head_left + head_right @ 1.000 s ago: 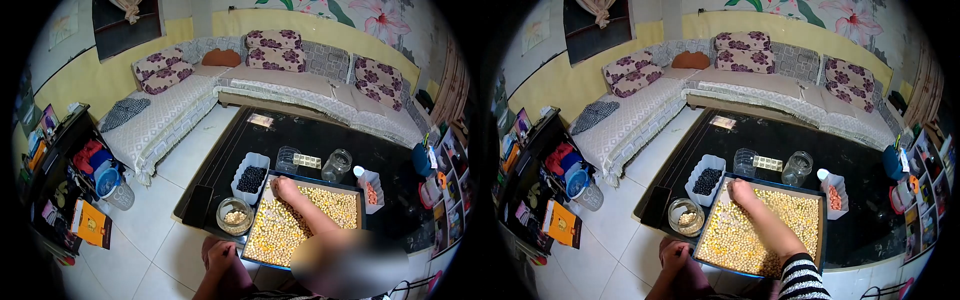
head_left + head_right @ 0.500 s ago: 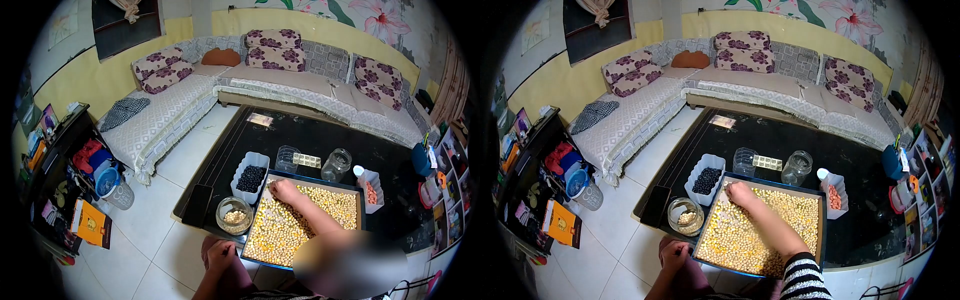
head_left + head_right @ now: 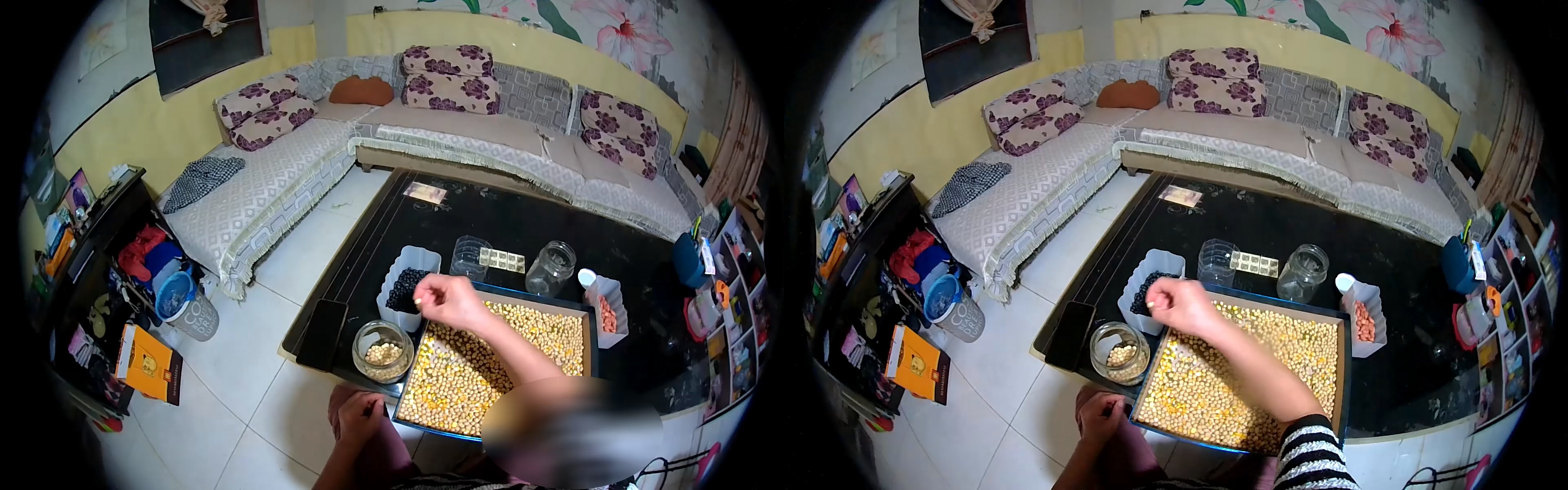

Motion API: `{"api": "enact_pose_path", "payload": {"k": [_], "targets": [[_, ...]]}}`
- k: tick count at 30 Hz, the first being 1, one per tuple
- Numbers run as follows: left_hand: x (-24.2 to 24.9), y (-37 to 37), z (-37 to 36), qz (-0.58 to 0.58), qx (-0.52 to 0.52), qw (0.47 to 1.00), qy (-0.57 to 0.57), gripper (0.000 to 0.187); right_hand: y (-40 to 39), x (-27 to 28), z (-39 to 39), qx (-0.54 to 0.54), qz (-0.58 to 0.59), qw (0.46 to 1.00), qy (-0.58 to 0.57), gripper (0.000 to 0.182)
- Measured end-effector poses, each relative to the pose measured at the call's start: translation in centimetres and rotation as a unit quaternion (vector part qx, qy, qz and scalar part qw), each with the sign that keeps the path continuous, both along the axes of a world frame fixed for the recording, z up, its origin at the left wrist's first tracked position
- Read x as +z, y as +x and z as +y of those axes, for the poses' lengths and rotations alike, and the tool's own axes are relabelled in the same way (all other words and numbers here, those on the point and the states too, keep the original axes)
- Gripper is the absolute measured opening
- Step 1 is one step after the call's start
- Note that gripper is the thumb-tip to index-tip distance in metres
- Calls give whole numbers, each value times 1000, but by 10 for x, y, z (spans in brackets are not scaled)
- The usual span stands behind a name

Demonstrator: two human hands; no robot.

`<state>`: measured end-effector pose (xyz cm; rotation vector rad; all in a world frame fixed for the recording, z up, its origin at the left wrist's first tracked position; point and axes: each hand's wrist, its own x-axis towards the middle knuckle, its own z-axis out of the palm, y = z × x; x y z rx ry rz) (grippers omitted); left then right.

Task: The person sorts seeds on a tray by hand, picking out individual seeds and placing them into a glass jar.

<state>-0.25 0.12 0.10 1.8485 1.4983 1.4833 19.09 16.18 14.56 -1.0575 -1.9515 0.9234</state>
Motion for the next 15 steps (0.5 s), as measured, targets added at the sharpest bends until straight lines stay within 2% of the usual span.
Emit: {"api": "enact_pose_path", "payload": {"k": [2, 4, 6, 9, 12, 14, 15], "targets": [[1, 0, 0, 4, 0, 1000, 3, 8, -12, 1, -8, 79, -15, 996, 45, 6], [2, -1, 0, 2, -2, 1000, -12, 8, -17, 7, -17, 121, -83, 986, 85, 11], [1, -1, -1, 0, -5, 1000, -14, 8, -14, 3, -19, 98, -59, 987, 110, 13], [-1, 0, -1, -11, -5, 1000, -10, 8, 9, -7, -8, 7, -35, 998, 45, 14], [-4, 0, 1, -10, -1, 1000, 4, 7, 45, -41, 12, -68, -143, 987, 38, 13], [-6, 0, 1, -3, -1, 1000, 9, 7, 64, -66, 19, -108, -175, 978, 38, 12], [-6, 1, 1, -3, 0, 1000, 5, 7, 71, -74, 21, -120, -191, 972, 72, 13]]}}
